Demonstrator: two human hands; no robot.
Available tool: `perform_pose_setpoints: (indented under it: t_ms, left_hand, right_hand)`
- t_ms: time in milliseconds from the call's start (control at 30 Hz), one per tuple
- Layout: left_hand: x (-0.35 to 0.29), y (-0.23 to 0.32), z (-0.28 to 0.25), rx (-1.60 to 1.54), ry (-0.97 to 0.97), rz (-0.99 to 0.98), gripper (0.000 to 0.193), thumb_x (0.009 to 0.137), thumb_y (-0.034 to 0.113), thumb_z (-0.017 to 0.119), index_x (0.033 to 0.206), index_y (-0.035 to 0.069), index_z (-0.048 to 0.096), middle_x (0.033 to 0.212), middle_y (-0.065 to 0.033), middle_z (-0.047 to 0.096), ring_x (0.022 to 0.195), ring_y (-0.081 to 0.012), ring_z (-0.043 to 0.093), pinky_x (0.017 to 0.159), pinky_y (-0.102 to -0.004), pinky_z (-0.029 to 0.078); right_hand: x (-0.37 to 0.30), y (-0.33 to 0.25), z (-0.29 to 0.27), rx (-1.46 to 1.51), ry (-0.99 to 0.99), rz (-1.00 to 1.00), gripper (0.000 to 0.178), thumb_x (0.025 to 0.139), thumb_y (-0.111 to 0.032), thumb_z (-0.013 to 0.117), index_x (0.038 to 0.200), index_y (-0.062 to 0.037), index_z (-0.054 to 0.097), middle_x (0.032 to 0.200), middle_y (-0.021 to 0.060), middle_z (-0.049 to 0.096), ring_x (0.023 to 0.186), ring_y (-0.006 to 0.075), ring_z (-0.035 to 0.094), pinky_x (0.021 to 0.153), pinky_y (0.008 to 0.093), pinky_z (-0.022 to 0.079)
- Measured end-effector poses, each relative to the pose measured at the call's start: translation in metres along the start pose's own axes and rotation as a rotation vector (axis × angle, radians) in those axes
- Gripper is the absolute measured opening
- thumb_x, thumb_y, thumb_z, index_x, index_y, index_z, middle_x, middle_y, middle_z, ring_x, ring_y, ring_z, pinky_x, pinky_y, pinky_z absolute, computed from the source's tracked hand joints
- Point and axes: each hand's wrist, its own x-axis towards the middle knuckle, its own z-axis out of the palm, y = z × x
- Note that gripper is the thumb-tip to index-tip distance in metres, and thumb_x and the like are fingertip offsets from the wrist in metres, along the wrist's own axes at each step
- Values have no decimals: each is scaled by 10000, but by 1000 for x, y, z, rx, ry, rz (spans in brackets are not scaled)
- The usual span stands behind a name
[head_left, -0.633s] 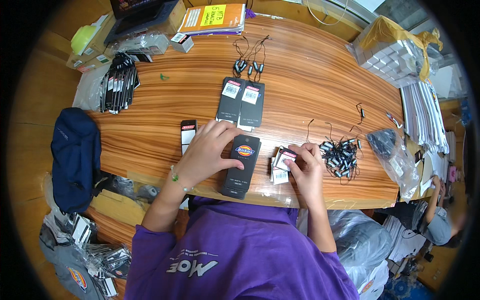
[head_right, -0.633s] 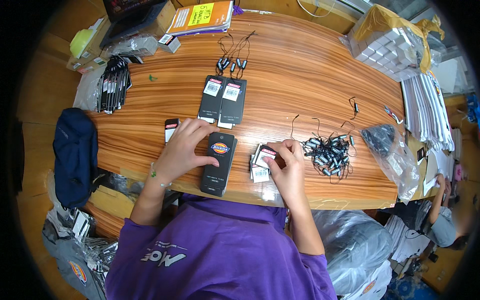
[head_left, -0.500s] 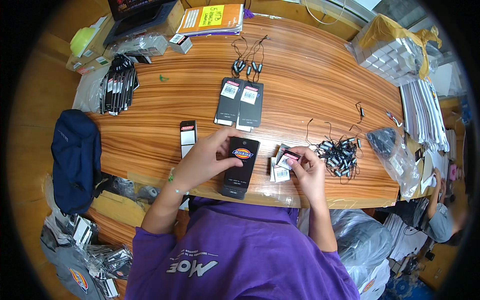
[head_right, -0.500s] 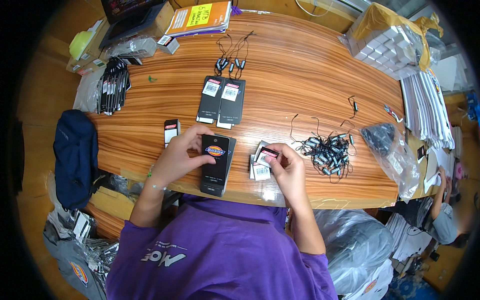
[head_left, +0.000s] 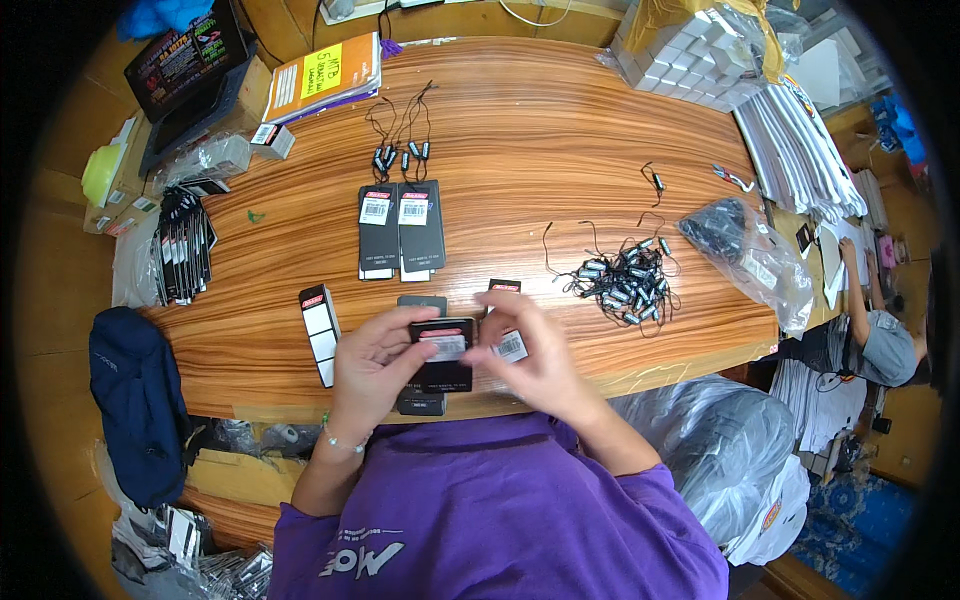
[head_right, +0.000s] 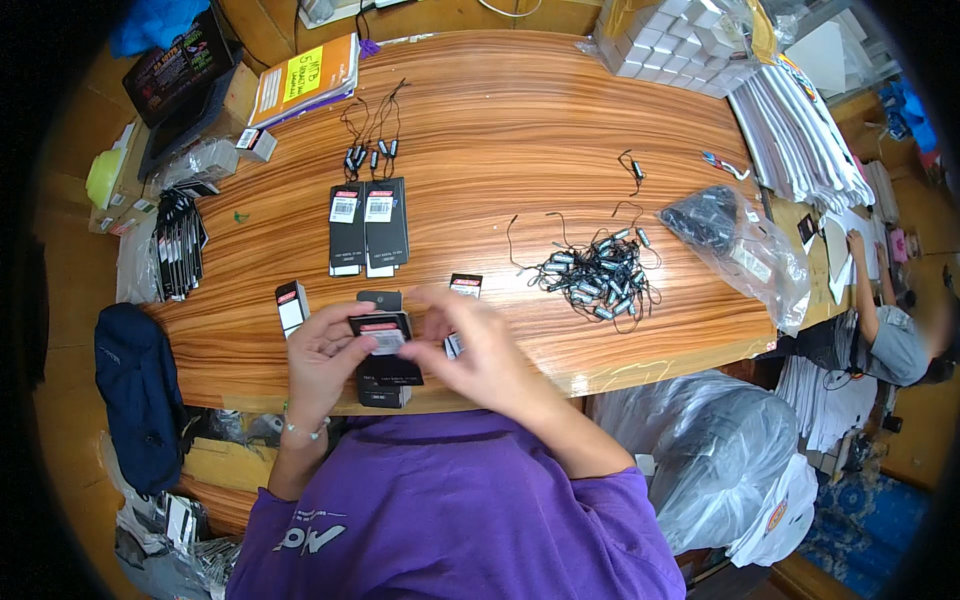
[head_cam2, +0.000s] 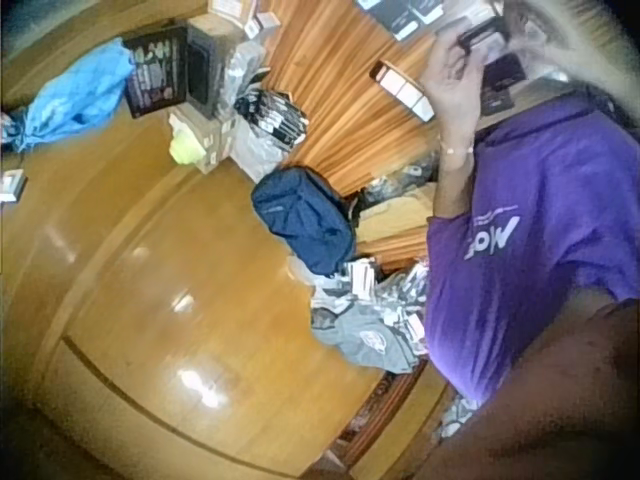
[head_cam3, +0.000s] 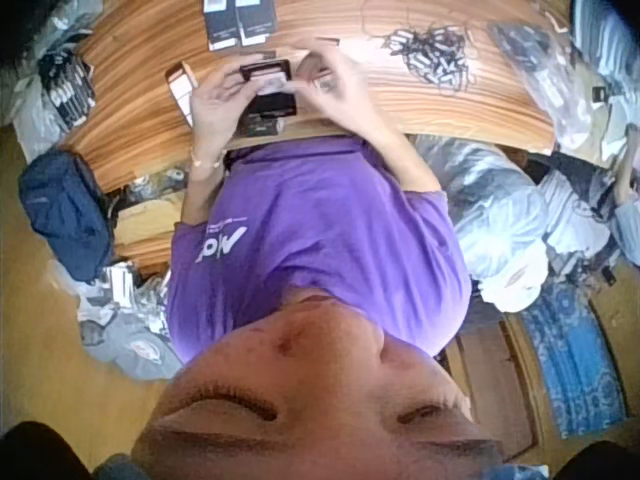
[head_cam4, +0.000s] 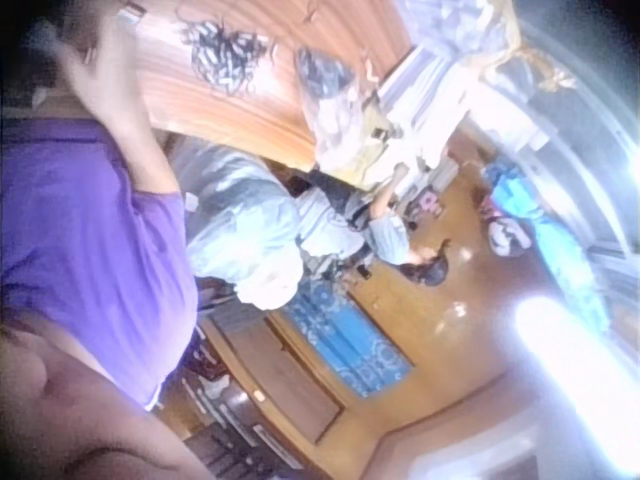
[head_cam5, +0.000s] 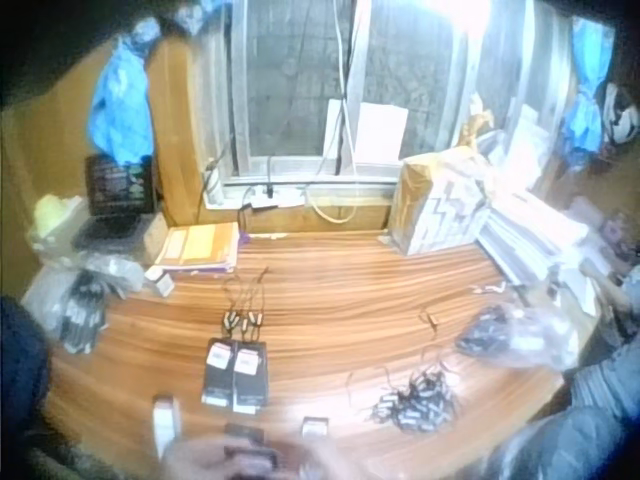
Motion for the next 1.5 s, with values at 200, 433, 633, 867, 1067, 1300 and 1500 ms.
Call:
perform_pose_setpoints:
  t_ms: [200, 433, 633, 867, 1067, 1300, 1500]
  left_hand:
    - [-1, 0, -21, -5, 118, 89, 336, 800, -89, 591, 1128, -43, 533, 979, -132, 644, 899, -145, 620, 794, -228, 493]
    - [3, 7, -13, -16, 125, 46, 326, 810, -72, 590, 1130, -37, 535, 960, -128, 646, 880, -129, 617, 781, -225, 492]
    - [6, 6, -11, -20, 89, 43, 321, 815, -73, 582, 1130, -40, 529, 959, -124, 644, 893, -128, 613, 789, -220, 487]
    - [6, 5, -11, -66, 56, 22, 320, 827, -72, 562, 1143, -45, 517, 975, -101, 628, 905, -120, 600, 800, -220, 483]
    - [20, 18, 4, -85, -112, 38, 235, 843, -47, 555, 1078, -54, 535, 967, -100, 632, 916, -132, 610, 816, -239, 492]
    - [48, 17, 59, 166, -420, 247, 198, 821, 68, 598, 1010, 11, 608, 968, -119, 649, 806, -170, 631, 695, -285, 484]
    - [63, 18, 86, 189, -534, 278, 181, 820, 69, 606, 995, 25, 629, 897, -125, 658, 798, -196, 649, 690, -291, 497]
  right_hand:
    - [15, 41, -102, -804, 114, 92, 57, 719, -33, 640, 774, -26, 624, 777, 102, 597, 765, 294, 549, 706, 367, 441]
    - [12, 57, -113, -853, -23, 131, 115, 693, -81, 685, 794, -58, 635, 857, 78, 570, 868, 279, 506, 755, 370, 412]
    - [13, 64, -114, -869, -89, 127, 137, 703, -95, 682, 821, -62, 620, 864, 73, 566, 890, 279, 497, 786, 376, 388]
    - [16, 64, -116, -811, 28, 50, 137, 698, -89, 674, 781, -26, 586, 826, 118, 564, 862, 314, 508, 748, 396, 393]
    - [14, 62, -130, 117, 503, 112, 95, 838, -2, 562, 908, -34, 506, 742, 26, 518, 668, 122, 504, 657, 231, 409]
    - [8, -9, -87, 327, 577, -100, 173, 834, -3, 530, 1007, 8, 524, 750, 95, 539, 676, 158, 528, 619, 261, 435]
    - [-4, -29, -72, 395, 459, -9, 151, 825, 16, 542, 973, 8, 518, 790, 132, 602, 738, 175, 577, 701, 270, 457]
